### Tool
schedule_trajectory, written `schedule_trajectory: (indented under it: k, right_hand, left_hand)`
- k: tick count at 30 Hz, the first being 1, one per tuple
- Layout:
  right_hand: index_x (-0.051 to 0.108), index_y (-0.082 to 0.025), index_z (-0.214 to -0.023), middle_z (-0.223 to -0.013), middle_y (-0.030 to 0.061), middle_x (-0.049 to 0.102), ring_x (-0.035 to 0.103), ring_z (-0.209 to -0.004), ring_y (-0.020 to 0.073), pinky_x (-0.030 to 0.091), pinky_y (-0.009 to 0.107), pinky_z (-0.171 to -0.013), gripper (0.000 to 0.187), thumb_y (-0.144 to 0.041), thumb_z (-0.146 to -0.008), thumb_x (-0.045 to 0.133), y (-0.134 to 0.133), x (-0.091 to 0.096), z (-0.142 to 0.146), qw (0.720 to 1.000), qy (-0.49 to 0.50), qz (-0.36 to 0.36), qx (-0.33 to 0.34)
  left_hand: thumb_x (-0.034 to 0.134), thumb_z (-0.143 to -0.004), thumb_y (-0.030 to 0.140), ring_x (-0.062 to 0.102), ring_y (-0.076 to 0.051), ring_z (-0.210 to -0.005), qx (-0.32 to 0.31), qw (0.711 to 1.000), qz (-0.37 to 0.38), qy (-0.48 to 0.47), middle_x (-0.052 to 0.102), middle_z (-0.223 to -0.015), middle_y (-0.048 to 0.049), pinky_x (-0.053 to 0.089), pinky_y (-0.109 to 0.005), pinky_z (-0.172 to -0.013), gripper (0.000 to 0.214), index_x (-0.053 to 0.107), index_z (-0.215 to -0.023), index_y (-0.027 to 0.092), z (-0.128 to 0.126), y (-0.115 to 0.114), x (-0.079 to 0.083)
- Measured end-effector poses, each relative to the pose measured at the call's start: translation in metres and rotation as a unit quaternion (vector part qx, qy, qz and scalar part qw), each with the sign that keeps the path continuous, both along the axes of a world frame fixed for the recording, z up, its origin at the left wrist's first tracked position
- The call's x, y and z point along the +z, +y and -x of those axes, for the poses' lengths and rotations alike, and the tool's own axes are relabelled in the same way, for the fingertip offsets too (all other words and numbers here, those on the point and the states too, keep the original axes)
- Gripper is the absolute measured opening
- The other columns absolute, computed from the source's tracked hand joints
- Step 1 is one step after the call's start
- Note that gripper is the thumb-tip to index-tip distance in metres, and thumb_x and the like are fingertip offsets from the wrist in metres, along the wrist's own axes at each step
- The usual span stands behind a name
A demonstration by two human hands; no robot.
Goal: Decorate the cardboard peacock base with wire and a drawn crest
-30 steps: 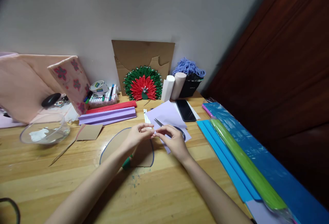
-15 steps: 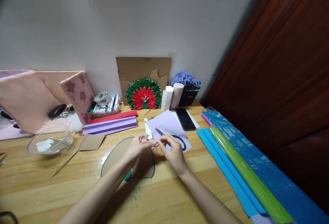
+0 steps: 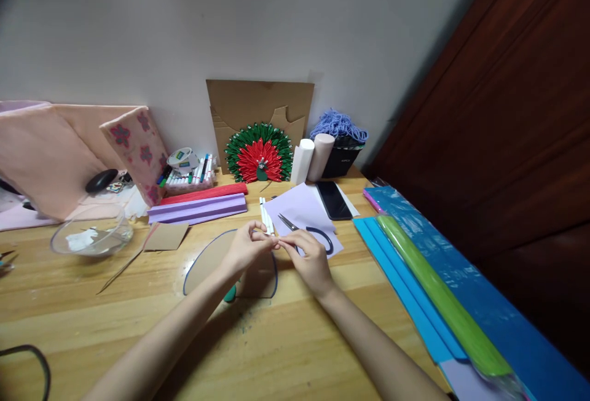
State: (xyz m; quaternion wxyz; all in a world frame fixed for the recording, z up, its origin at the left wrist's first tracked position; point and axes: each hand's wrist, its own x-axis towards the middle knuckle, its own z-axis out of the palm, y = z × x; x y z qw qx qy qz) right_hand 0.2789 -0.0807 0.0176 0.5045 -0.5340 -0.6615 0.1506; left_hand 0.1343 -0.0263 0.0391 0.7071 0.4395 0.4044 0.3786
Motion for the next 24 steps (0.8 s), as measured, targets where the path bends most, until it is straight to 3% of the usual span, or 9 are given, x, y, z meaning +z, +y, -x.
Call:
schedule_trajectory:
  k: [5,10,14,18,21,24]
  right_hand:
    - [0.068,-0.022,-0.084,-0.08,0.0056,0.066,0.06,-0.077,0.0196,0.048,0.034,-0.073,0.013,-0.024,-0.084,0.055,-0.001,0.0,0.0,1.0,-0.024,-0.006,-0.003]
    - [0.063,-0.02,-0.076,-0.078,0.0058,0.063,0.059,-0.075,0.0193,0.049,0.032,-0.07,0.014,-0.031,-0.082,0.057,0.0,0.0,-0.001,0.997,0.058,0.047,-0.02]
    - [0.056,-0.018,-0.074,-0.073,0.0028,0.058,0.056,-0.07,0.0161,0.048,0.028,-0.067,0.019,-0.036,-0.079,0.06,0.007,-0.006,-0.007,0.983,0.146,0.108,-0.006]
    - [0.053,-0.017,-0.073,-0.07,0.001,0.055,0.052,-0.062,0.0127,0.045,0.024,-0.059,0.024,-0.04,-0.079,0.058,0.011,-0.01,-0.008,0.973,0.16,0.165,0.014]
    - [0.053,-0.017,-0.073,-0.07,0.0013,0.057,0.05,-0.059,0.0113,0.043,0.022,-0.054,0.027,-0.043,-0.083,0.052,0.01,-0.008,-0.006,0.968,0.161,0.19,0.038]
    - [0.063,-0.016,-0.078,-0.073,0.0038,0.063,0.055,-0.064,0.0133,0.047,0.025,-0.058,0.03,-0.043,-0.085,0.05,0.008,-0.008,-0.003,0.963,0.147,0.213,0.072]
  left_hand:
    - [0.074,-0.058,0.013,0.066,-0.015,-0.059,-0.023,0.999,-0.004,0.03,0.068,-0.059,-0.0028,0.047,-0.022,-0.056,0.039,0.046,-0.084,0.016,0.002,-0.001,0.004]
    - [0.075,-0.057,0.012,0.065,-0.015,-0.057,-0.024,0.999,-0.007,0.033,0.068,-0.059,-0.0033,0.048,-0.022,-0.055,0.037,0.047,-0.08,0.016,0.006,0.008,0.009]
    - [0.077,-0.055,0.011,0.066,-0.014,-0.061,0.033,0.998,-0.039,0.033,0.069,-0.068,-0.0058,0.049,-0.023,-0.059,0.034,0.047,-0.072,0.014,0.026,0.027,0.021]
    - [0.077,-0.058,0.02,0.067,-0.015,-0.066,0.098,0.992,-0.075,0.037,0.068,-0.069,-0.0044,0.051,-0.026,-0.065,0.033,0.05,-0.076,0.013,0.05,0.044,0.036]
    - [0.079,-0.056,0.024,0.067,-0.015,-0.065,0.115,0.99,-0.074,0.036,0.066,-0.066,-0.0023,0.051,-0.027,-0.066,0.037,0.05,-0.076,0.013,0.059,0.047,0.041]
    - [0.08,-0.055,0.029,0.067,-0.016,-0.065,0.109,0.991,-0.071,0.044,0.065,-0.065,-0.0022,0.052,-0.028,-0.067,0.038,0.051,-0.075,0.013,0.06,0.046,0.041]
